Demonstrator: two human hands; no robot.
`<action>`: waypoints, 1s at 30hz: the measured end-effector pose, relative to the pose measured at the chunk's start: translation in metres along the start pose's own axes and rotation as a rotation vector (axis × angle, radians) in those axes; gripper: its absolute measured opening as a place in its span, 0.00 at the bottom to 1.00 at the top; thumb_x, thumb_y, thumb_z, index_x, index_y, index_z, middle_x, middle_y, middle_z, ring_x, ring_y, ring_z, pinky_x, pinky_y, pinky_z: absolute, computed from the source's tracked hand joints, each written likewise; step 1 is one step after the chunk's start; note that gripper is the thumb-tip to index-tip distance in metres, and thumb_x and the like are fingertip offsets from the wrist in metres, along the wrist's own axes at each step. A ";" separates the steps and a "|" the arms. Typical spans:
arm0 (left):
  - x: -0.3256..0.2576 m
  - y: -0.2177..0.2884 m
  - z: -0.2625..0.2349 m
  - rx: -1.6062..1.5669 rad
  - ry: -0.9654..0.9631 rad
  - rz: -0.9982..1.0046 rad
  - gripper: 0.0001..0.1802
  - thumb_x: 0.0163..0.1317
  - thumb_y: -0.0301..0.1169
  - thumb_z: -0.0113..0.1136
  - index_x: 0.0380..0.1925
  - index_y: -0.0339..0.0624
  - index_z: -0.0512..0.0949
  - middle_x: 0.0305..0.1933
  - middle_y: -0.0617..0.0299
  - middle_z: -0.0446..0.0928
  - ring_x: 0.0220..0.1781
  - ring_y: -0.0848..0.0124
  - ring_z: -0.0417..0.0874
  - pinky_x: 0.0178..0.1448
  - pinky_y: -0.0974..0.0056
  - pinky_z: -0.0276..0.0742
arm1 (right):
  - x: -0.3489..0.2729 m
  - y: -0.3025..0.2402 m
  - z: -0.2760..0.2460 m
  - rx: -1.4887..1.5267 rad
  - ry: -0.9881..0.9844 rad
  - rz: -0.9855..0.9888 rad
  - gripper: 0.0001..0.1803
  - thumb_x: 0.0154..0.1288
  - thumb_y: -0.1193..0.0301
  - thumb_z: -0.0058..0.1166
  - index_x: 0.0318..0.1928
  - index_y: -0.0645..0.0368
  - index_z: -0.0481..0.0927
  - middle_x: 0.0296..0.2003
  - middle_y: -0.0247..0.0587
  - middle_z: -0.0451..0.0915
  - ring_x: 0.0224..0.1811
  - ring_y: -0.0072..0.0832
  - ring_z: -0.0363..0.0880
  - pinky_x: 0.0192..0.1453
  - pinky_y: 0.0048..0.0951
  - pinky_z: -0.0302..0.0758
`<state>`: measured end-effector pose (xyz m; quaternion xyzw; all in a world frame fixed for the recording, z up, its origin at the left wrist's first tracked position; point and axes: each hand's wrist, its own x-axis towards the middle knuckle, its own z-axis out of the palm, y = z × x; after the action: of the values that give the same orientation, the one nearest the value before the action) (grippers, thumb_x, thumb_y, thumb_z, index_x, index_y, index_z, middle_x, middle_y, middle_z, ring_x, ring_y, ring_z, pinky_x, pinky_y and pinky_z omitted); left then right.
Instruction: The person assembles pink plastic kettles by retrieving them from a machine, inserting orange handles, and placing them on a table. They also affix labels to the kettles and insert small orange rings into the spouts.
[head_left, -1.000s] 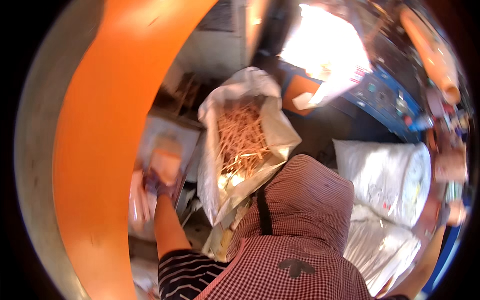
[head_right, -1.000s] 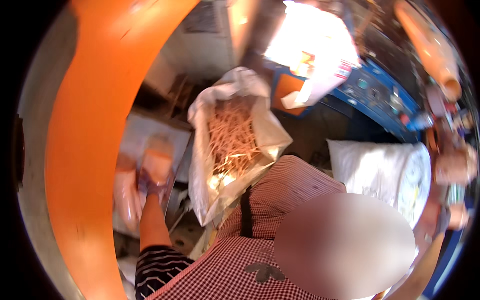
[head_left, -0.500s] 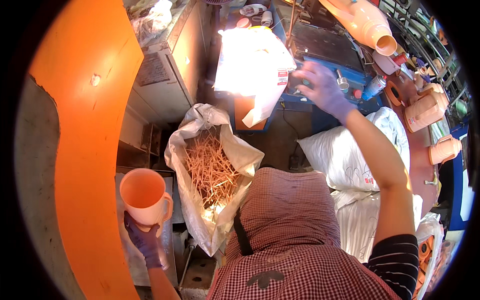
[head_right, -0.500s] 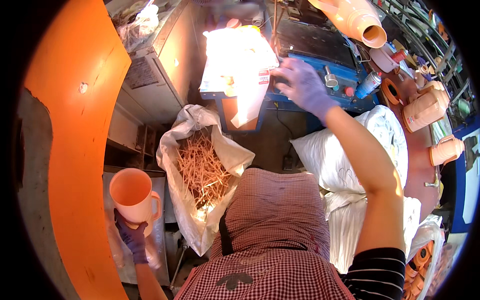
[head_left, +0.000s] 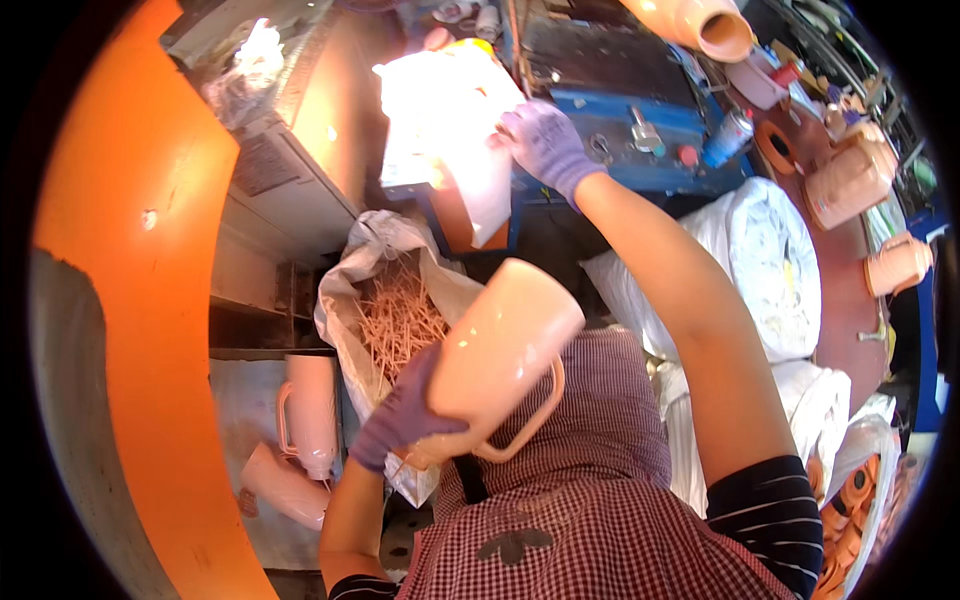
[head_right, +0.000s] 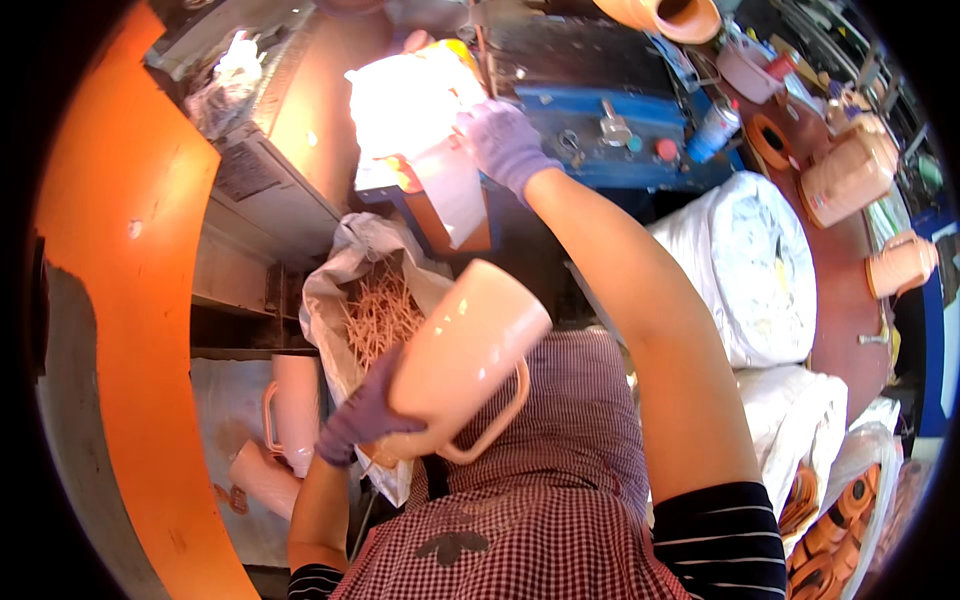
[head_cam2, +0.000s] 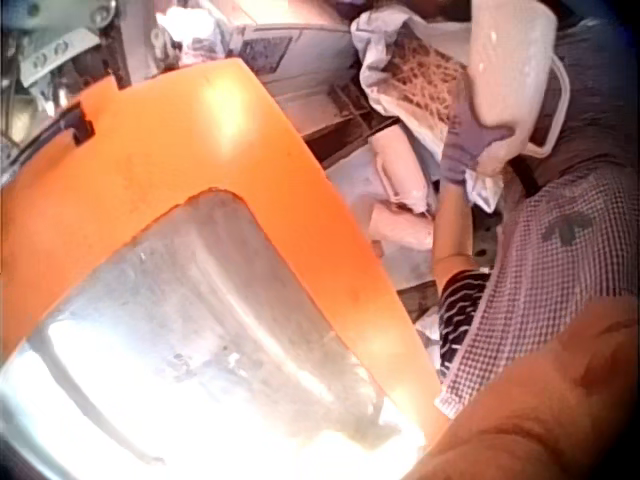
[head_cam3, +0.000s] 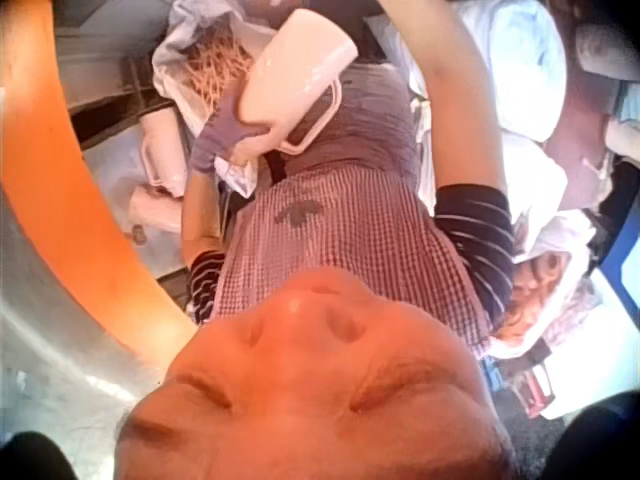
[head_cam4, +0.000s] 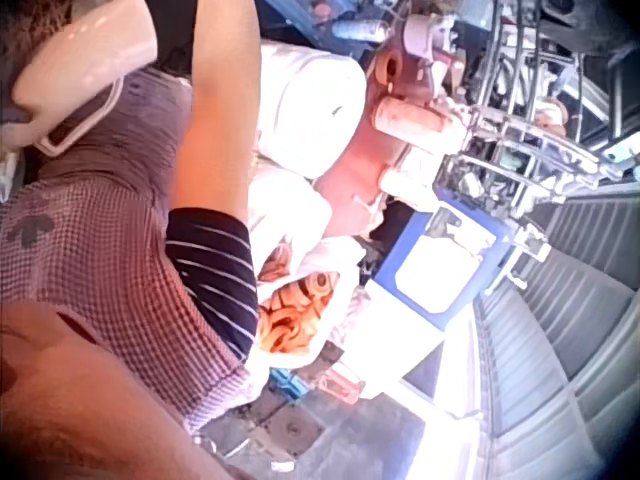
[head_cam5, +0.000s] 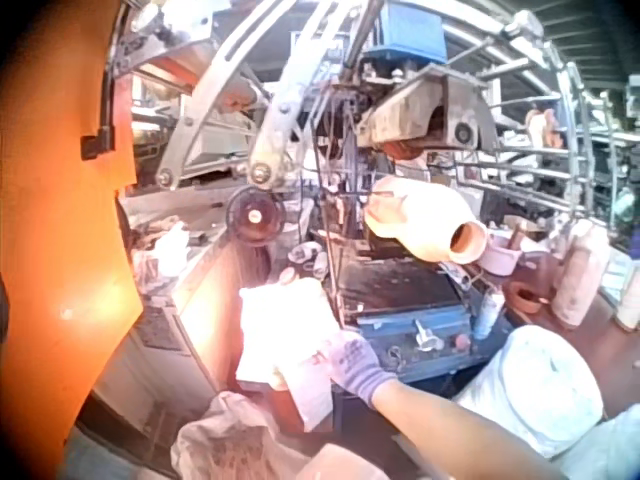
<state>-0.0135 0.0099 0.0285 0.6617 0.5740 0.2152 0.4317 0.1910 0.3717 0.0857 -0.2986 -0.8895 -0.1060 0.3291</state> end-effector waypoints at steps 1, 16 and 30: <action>0.013 -0.012 -0.002 -0.113 -0.021 0.017 0.66 0.40 0.43 0.83 0.74 0.31 0.52 0.71 0.45 0.64 0.73 0.56 0.65 0.77 0.56 0.59 | -0.003 0.008 0.007 -0.011 0.021 -0.041 0.12 0.61 0.57 0.61 0.32 0.52 0.81 0.29 0.42 0.80 0.39 0.40 0.81 0.48 0.40 0.76; -0.016 0.003 -0.044 -0.696 0.134 -0.103 0.47 0.50 0.33 0.77 0.70 0.34 0.64 0.70 0.52 0.70 0.74 0.61 0.67 0.78 0.56 0.57 | -0.203 -0.027 -0.065 1.236 -0.028 1.067 0.09 0.65 0.71 0.59 0.41 0.64 0.80 0.31 0.34 0.81 0.33 0.19 0.79 0.40 0.22 0.75; -0.061 -0.090 0.004 -0.936 0.931 -0.177 0.17 0.67 0.27 0.60 0.54 0.31 0.75 0.38 0.60 0.83 0.35 0.73 0.83 0.44 0.68 0.81 | -0.328 -0.068 -0.150 1.259 -0.070 1.429 0.11 0.67 0.68 0.58 0.44 0.63 0.80 0.30 0.33 0.77 0.29 0.21 0.74 0.36 0.22 0.73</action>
<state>-0.0773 -0.0514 -0.0342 0.1928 0.5985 0.6690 0.3964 0.4270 0.1079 -0.0128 -0.5427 -0.3996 0.6277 0.3896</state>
